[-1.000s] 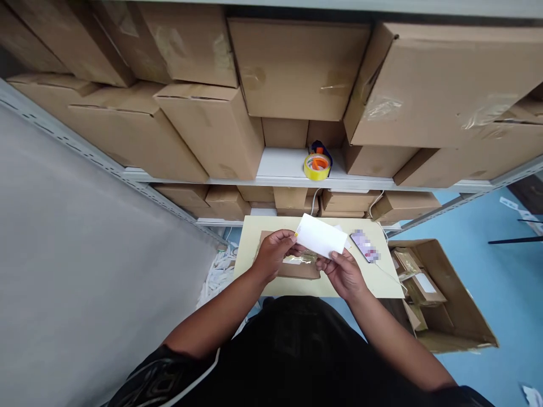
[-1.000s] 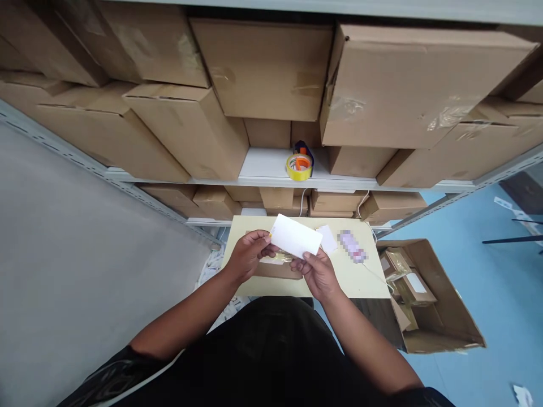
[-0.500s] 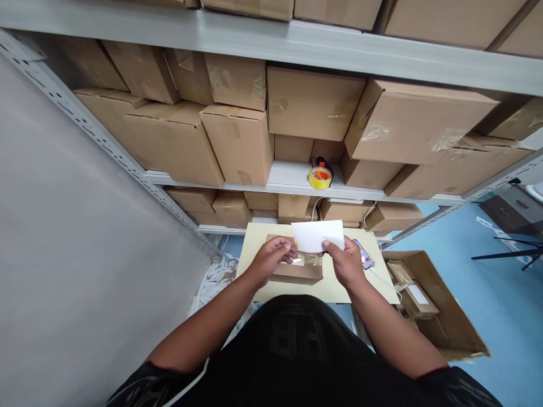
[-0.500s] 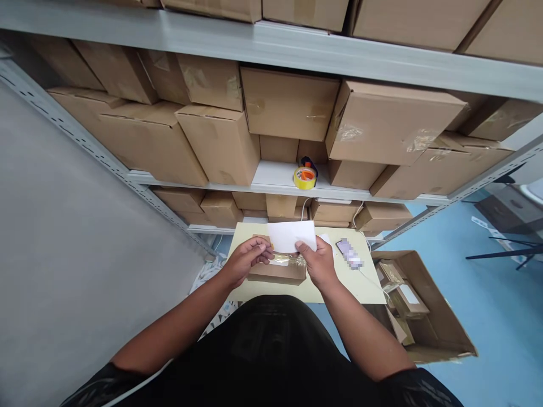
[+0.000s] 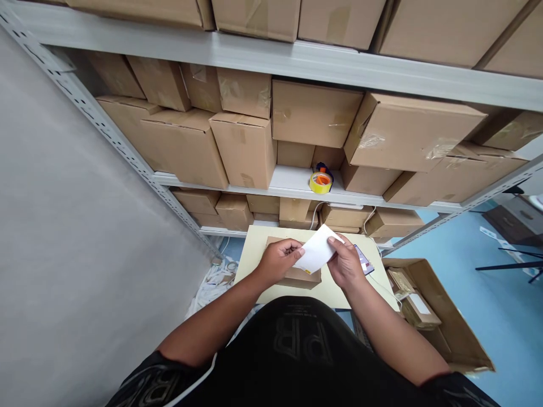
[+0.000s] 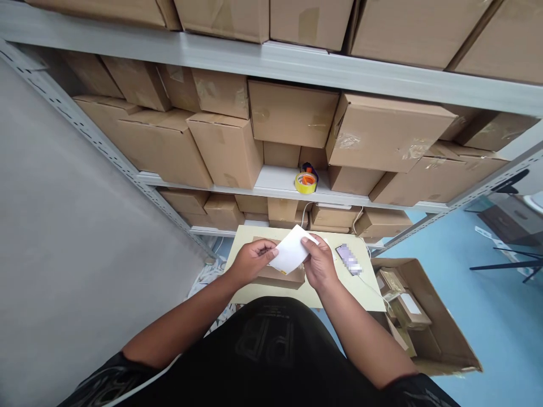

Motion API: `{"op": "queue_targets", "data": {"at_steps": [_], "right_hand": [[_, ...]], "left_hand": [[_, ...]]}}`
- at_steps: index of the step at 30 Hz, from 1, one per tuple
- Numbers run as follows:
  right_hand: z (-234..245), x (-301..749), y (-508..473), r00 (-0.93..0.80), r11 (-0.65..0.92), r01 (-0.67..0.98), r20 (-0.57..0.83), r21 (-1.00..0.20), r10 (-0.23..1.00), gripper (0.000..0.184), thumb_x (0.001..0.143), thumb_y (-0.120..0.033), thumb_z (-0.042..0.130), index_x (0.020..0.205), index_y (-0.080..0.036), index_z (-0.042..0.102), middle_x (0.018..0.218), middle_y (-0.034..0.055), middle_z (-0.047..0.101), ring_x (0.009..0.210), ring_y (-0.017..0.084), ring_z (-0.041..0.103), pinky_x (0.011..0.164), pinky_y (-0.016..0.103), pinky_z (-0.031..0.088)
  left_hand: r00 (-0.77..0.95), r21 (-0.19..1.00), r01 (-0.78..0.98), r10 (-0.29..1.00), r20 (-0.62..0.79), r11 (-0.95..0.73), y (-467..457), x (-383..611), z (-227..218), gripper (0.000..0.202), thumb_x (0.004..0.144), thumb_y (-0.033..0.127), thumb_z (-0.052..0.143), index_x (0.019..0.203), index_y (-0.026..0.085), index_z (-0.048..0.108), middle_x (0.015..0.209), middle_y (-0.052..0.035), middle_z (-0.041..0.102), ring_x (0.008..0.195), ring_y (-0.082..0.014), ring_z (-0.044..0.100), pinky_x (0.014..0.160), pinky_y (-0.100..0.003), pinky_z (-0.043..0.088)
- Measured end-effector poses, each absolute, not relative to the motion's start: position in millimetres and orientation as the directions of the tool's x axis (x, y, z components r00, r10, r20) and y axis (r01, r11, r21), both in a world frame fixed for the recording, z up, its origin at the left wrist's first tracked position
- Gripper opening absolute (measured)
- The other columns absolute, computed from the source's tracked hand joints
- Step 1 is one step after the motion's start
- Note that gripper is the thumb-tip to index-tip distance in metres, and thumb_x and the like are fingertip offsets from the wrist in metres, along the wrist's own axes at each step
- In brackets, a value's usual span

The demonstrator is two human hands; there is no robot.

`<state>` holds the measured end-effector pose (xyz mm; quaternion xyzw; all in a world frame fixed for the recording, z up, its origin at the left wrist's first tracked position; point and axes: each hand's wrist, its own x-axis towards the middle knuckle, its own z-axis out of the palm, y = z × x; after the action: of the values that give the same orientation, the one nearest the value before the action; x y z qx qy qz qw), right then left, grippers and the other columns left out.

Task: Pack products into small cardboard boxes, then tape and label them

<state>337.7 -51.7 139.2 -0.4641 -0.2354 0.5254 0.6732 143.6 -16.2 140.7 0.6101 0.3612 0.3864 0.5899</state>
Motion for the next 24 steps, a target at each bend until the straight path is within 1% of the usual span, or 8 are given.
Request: {"op": "queue_targets", "data": {"at_steps": [3,6,8,10,13,16,20,24], "right_hand": [[140.6,335.9,-44.9,0.332,-0.005,-0.534,-0.215,-0.846,0.918,0.038,0.062,-0.040,0.092,0.085,-0.021,0.068,0.074,0.0005,0.071,0.068,0.018,0.063,0.066,0.031,0.051],[147.0,343.1,-40.4,0.241,-0.078,-0.481,-0.217,-0.873,0.946,0.038,0.059,-0.038,0.094,0.081,-0.020,0.068,0.070,-0.0015,0.068,0.063,0.016,0.060,0.061,0.028,0.048],[153.0,350.2,-38.5,0.150,-0.149,-0.403,-0.225,-0.903,0.963,0.038,0.057,-0.036,0.095,0.076,-0.019,0.068,0.066,-0.0021,0.067,0.060,0.014,0.058,0.058,0.027,0.045],[158.6,356.9,-36.9,0.049,-0.220,-0.296,-0.244,-0.930,0.969,0.037,0.057,-0.037,0.095,0.075,-0.018,0.069,0.065,-0.0016,0.066,0.058,0.014,0.057,0.056,0.026,0.043],[163.0,363.3,-34.2,-0.059,-0.287,-0.148,-0.281,-0.947,0.958,0.037,0.059,-0.040,0.093,0.076,-0.017,0.071,0.066,-0.0006,0.068,0.056,0.014,0.057,0.053,0.025,0.040],[161.4,365.8,-32.0,-0.125,-0.326,-0.049,-0.317,-0.944,0.940,0.034,0.062,-0.041,0.091,0.077,-0.016,0.072,0.065,-0.0008,0.067,0.054,0.013,0.056,0.050,0.024,0.038],[155.2,366.7,-30.0,-0.186,-0.351,0.007,-0.346,-0.937,0.920,0.030,0.065,-0.039,0.089,0.076,-0.016,0.073,0.063,-0.0008,0.067,0.053,0.012,0.056,0.048,0.022,0.037],[150.5,368.0,-27.7,-0.206,-0.378,0.016,-0.373,-0.926,0.905,0.028,0.065,-0.037,0.088,0.076,-0.016,0.074,0.063,-0.0004,0.067,0.052,0.012,0.056,0.048,0.022,0.037]], "left_hand": [[0.497,0.996,0.023,0.865,0.068,-0.091,-24.5,150.7,132.7,0.031,0.086,0.048,0.073,0.087,0.017,0.074,0.084,-0.0037,0.073,0.078,-0.0184,0.065,0.072,-0.027,0.048],[0.564,0.995,0.012,0.823,0.076,-0.100,-19.9,150.2,139.5,0.031,0.086,0.047,0.072,0.084,0.016,0.074,0.081,-0.0045,0.072,0.078,-0.0185,0.064,0.074,-0.028,0.049],[0.580,0.998,-0.053,0.813,0.054,-0.028,-11.3,147.7,150.8,0.033,0.087,0.048,0.070,0.083,0.016,0.074,0.080,-0.0058,0.072,0.077,-0.0184,0.065,0.075,-0.029,0.050],[0.605,0.993,-0.092,0.796,-0.001,0.071,-1.8,144.9,162.3,0.033,0.085,0.048,0.071,0.082,0.015,0.074,0.078,-0.0068,0.072,0.074,-0.0176,0.065,0.073,-0.030,0.051],[0.642,0.978,-0.071,0.760,-0.104,0.194,8.1,142.0,171.7,0.026,0.080,0.040,0.075,0.079,0.014,0.074,0.076,-0.0074,0.073,0.067,-0.0155,0.065,0.069,-0.029,0.051],[0.658,0.963,-0.038,0.732,-0.177,0.267,10.5,140.6,169.7,0.018,0.078,0.032,0.077,0.077,0.014,0.075,0.073,-0.0068,0.073,0.065,-0.0149,0.066,0.069,-0.029,0.053],[0.691,0.954,-0.019,0.693,-0.204,0.300,10.5,139.5,160.0,0.015,0.076,0.029,0.078,0.076,0.014,0.075,0.072,-0.0068,0.074,0.068,-0.0156,0.067,0.071,-0.030,0.055],[0.722,0.950,-0.019,0.662,-0.202,0.310,13.5,138.6,152.5,0.018,0.075,0.031,0.080,0.077,0.014,0.076,0.074,-0.0074,0.075,0.067,-0.0159,0.068,0.071,-0.030,0.056]]}}
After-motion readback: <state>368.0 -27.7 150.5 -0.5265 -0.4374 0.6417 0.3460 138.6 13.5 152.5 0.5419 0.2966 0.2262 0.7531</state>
